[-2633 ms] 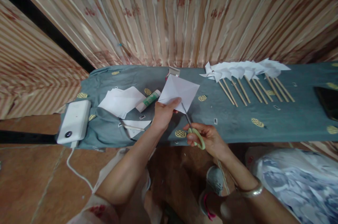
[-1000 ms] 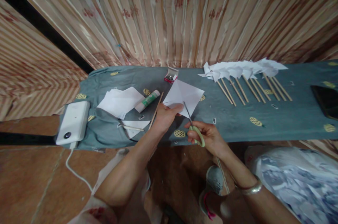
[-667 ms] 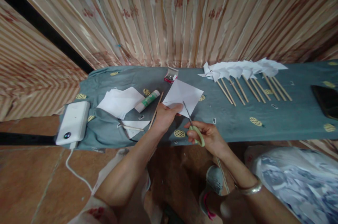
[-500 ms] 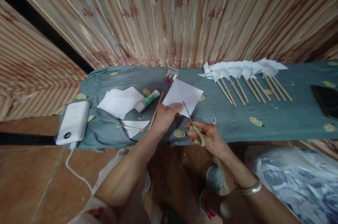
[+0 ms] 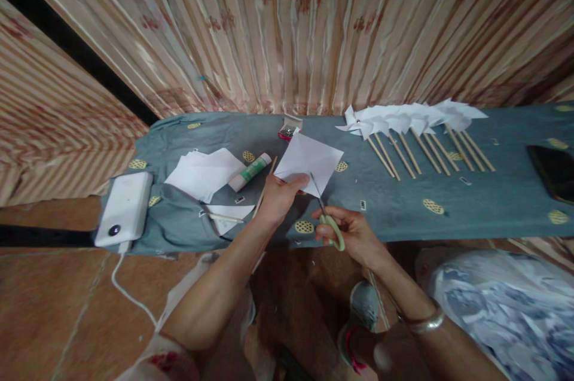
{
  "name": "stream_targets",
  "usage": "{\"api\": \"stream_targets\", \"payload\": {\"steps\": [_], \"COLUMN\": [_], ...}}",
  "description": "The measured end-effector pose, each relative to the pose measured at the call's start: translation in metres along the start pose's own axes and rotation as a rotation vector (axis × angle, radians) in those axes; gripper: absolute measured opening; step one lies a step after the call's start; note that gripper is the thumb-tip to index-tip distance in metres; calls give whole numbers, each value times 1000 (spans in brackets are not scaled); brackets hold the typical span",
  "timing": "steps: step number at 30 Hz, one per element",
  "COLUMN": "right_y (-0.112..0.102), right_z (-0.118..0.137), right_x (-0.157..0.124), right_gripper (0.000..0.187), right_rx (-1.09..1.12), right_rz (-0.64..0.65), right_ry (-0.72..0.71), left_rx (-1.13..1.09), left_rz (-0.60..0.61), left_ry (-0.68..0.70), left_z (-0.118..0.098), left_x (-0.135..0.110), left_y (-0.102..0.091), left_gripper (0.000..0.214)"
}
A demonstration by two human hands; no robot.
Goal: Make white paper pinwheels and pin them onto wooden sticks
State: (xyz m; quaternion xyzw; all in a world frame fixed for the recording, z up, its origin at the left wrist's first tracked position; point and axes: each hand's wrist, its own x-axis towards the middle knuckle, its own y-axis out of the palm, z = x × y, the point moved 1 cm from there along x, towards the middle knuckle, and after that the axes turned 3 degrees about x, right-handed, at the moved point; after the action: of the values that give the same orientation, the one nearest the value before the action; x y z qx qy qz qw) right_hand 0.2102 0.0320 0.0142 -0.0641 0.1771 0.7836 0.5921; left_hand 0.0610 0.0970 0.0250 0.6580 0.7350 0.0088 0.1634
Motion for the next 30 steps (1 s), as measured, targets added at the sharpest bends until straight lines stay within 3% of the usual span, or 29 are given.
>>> {"api": "stream_targets", "payload": {"steps": [5, 12, 18, 24, 30], "right_y": [-2, -17, -10, -8, -12], "right_z": [4, 8, 16, 18, 23], "right_x": [-4, 13, 24, 25, 27], "right_gripper": [43, 47, 52, 47, 47], "right_rx": [-38, 67, 100, 102, 109], "right_rz": [26, -435, -431, -445, -444], "right_ry": [-33, -198, -166, -158, -184], "left_rx": [-152, -194, -135, -139, -79], "left_rz": [-82, -51, 18, 17, 108], "left_ry": [40, -7, -47, -75, -92], "left_z": [-11, -5, 5, 8, 11], "left_x": [7, 1, -12, -12, -15], "left_y": [-7, -2, 15, 18, 22], "left_gripper": [30, 38, 32, 33, 24]}}
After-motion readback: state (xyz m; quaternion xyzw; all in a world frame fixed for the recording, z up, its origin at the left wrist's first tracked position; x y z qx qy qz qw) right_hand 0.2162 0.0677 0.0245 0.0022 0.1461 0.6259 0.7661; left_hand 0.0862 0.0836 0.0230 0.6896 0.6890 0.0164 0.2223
